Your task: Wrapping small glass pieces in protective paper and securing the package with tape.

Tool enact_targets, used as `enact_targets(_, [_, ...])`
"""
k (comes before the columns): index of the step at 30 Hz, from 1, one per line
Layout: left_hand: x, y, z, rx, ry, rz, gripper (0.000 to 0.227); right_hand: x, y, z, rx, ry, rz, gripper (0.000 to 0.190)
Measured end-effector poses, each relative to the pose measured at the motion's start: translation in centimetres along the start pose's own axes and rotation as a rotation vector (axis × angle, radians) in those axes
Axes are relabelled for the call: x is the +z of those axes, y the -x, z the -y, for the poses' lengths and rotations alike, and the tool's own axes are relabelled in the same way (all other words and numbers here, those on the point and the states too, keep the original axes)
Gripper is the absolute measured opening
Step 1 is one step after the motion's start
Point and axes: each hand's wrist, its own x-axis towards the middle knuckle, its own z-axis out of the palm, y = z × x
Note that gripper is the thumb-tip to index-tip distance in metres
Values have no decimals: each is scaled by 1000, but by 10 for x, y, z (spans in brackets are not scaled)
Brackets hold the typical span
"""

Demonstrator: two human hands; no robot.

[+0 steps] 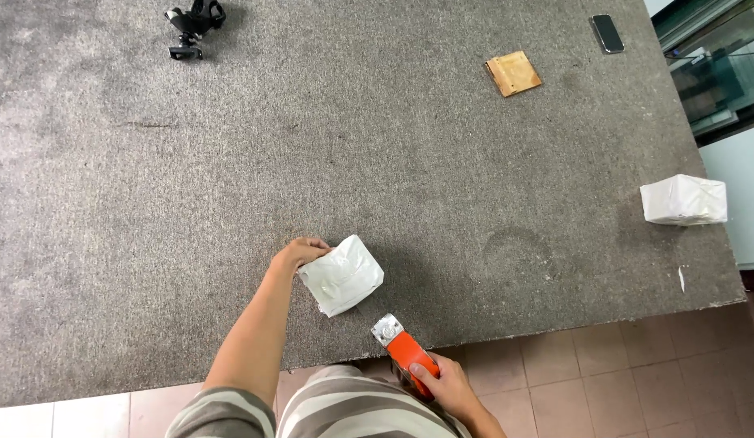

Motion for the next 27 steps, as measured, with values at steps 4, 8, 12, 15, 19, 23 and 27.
enact_targets(4, [4, 17, 9, -144, 26, 73, 46, 0, -8, -7, -12, 50, 7, 40])
enact_targets(8, [-3, 9, 30, 24, 93, -108, 24, -7, -3, 8, 53, 98, 37, 39])
enact_targets(12, [17, 132, -5, 310, 154, -531, 35, -15, -1, 19, 61, 114, 57, 34])
enact_targets(15, [57, 165, 18, 605, -303, -495, 96, -21, 5, 38, 132, 82, 95, 34])
enact_targets(19, [95, 149, 40, 601, -865, -616, 135, -17, 4, 39, 128, 82, 109, 38])
enact_targets(23, [80, 161, 23, 605, -517, -470, 106, -31, 19, 52, 113, 122, 91, 40])
enact_targets(27, [33, 185, -11, 431, -464, -278, 116, -29, 23, 70, 75, 198, 56, 45])
